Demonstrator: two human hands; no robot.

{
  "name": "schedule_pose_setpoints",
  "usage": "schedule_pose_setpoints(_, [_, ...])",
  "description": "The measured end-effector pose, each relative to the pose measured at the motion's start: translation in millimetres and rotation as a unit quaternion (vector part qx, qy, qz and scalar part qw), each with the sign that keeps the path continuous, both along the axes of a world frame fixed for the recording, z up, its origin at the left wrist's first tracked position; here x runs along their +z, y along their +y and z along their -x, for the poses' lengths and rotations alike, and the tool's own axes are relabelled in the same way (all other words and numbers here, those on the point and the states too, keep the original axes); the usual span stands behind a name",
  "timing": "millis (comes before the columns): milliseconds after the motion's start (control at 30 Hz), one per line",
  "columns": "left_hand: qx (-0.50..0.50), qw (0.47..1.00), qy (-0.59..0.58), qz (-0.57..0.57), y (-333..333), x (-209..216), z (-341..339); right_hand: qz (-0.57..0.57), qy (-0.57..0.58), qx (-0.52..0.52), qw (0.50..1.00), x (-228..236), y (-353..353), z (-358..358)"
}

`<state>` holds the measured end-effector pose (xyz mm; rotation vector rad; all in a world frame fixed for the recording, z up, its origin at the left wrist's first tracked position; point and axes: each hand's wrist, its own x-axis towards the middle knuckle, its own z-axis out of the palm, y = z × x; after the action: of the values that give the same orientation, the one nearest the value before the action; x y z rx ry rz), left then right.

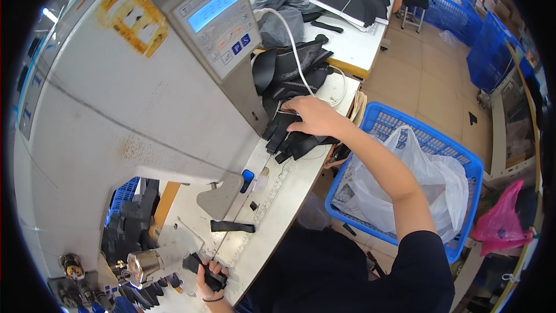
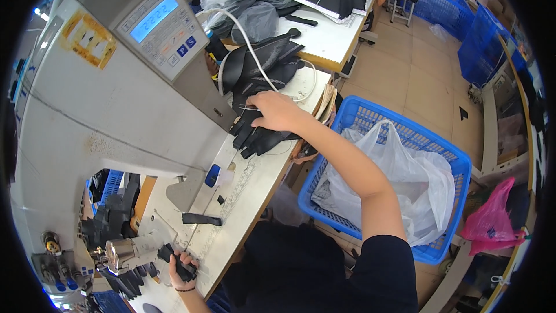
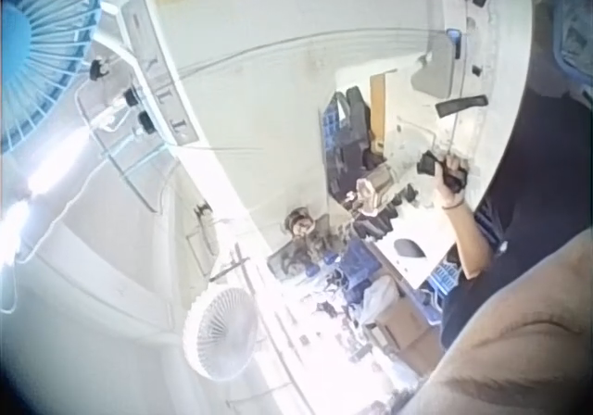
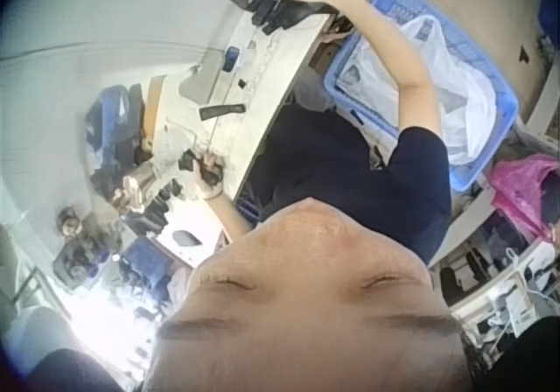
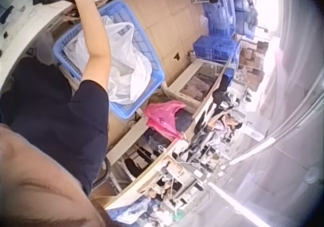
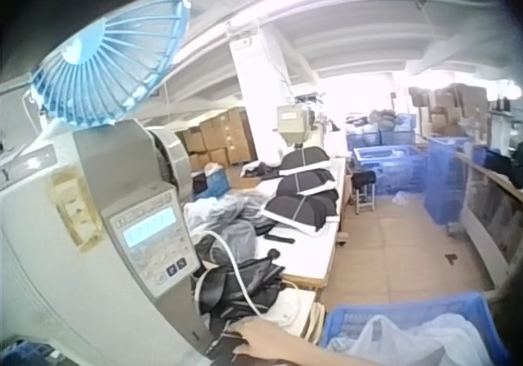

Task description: Trim excess material or threads from shoe components using hand nippers in a factory setting.

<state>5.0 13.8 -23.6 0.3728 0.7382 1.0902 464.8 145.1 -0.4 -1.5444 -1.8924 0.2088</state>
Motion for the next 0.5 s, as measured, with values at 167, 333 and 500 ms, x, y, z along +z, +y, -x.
schedule_pose_setpoints(167, [0.009, 1.000, 0.021, 0.002, -1.6, 4.9, -1.2, 0.034, 0.098, 0.020, 0.994, -7.2, 14.9, 4.0])
schedule_pose_setpoints(333, [-0.001, 0.998, 0.057, 0.010, 2.1, 9.8, -6.0, -0.042, 0.163, 0.048, 0.985, -3.8, 4.9, 10.2])
schedule_pose_setpoints(500, [-0.001, 0.990, 0.134, -0.043, 0.1, 15.2, -15.6, 0.016, -0.036, 0.016, 0.999, 5.3, -31.7, 43.9])
